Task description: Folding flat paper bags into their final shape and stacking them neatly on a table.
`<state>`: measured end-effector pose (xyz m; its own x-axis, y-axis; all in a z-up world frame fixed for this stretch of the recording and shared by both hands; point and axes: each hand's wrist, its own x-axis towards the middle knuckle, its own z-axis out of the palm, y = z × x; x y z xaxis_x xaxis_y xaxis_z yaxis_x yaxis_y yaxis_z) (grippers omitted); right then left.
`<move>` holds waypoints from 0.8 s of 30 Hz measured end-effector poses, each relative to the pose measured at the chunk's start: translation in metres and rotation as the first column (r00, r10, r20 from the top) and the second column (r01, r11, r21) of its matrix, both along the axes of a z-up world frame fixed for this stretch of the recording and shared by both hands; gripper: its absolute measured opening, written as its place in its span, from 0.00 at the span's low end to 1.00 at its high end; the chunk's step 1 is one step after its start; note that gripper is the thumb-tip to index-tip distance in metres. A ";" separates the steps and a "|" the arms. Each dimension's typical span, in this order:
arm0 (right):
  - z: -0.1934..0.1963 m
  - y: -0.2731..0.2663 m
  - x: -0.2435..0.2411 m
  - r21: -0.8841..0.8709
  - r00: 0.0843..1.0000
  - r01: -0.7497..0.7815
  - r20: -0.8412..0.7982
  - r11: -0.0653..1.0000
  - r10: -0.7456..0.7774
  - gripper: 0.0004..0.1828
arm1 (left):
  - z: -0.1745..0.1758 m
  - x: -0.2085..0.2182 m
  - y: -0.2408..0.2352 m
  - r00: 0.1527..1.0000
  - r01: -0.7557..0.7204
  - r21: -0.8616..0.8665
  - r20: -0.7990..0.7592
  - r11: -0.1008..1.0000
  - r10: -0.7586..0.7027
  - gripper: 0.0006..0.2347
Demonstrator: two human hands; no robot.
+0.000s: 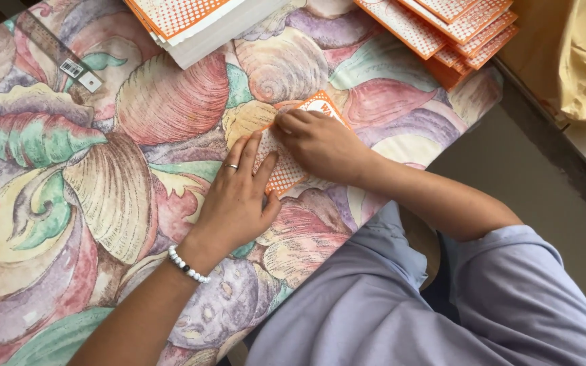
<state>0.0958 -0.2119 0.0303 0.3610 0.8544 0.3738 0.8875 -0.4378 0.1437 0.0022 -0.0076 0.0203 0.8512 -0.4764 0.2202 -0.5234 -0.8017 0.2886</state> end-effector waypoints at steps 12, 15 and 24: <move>-0.003 -0.065 0.020 0.091 0.982 0.077 -0.176 0.993 -0.060 0.16 | 0.002 0.005 0.013 0.998 0.066 0.042 0.013 0.997 -0.067 0.27; -0.007 -0.062 -0.006 0.173 0.971 -0.063 -0.216 0.983 0.100 0.13 | -0.004 0.004 0.013 0.998 0.065 0.022 0.026 0.998 -0.065 0.26; -0.016 -0.085 -0.034 0.185 0.982 -0.074 -0.156 0.980 0.103 0.06 | -0.011 0.001 0.013 0.991 0.090 0.034 0.095 0.995 -0.093 0.25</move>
<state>0.0623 -0.2974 0.0147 0.3562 0.8109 0.4643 0.9287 -0.3619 -0.0806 0.0036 0.0051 0.0094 0.7793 -0.5587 0.2837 -0.6190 -0.7567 0.2102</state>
